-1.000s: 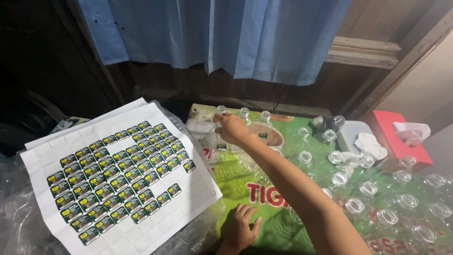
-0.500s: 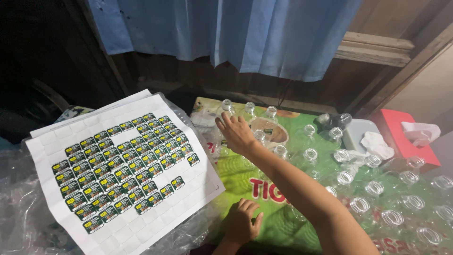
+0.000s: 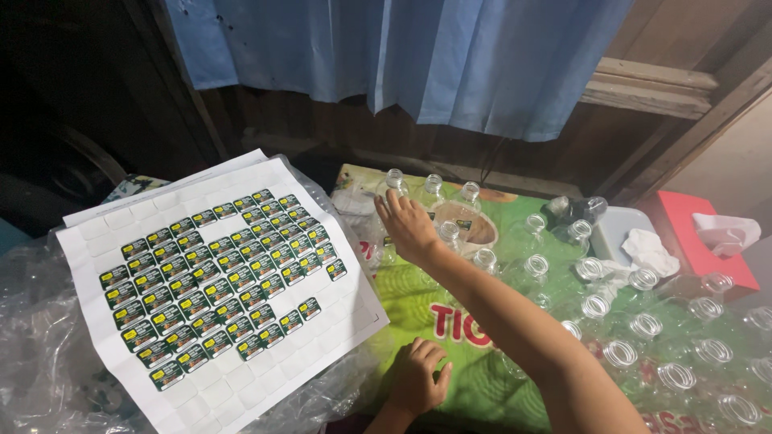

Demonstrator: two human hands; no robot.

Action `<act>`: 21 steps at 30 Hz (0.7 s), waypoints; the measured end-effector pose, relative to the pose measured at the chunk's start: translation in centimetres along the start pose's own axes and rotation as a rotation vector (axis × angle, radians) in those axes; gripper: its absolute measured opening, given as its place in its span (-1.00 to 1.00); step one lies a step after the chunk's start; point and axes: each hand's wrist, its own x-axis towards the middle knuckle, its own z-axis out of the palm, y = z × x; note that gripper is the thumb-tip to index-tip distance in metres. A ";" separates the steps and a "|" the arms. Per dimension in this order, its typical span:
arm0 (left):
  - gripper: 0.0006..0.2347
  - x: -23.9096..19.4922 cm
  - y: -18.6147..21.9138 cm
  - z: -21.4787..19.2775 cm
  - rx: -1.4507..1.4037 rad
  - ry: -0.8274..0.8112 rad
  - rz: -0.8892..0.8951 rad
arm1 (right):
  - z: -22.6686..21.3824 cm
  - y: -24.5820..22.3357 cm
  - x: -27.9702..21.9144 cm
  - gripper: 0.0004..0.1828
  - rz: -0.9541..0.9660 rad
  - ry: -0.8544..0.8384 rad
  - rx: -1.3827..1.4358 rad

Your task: The person applies printed labels to clear plastic bottles one at a time. They pick a bottle, peel a label from a sheet, smooth it onto the bottle, and place the labeled bottle on the table.

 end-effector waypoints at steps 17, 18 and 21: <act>-0.87 0.5 0.7 -0.5 0.031 -0.005 -0.039 | -5.8 6.9 -0.3 -0.36 0.114 -0.023 0.054; -0.87 0.5 0.6 -0.4 0.031 0.005 -0.023 | -6.2 7.8 -0.7 -0.45 0.153 -0.053 0.090; -0.87 0.5 0.3 0.0 0.026 0.027 0.016 | -6.6 9.5 -2.5 -0.48 0.276 -0.339 0.245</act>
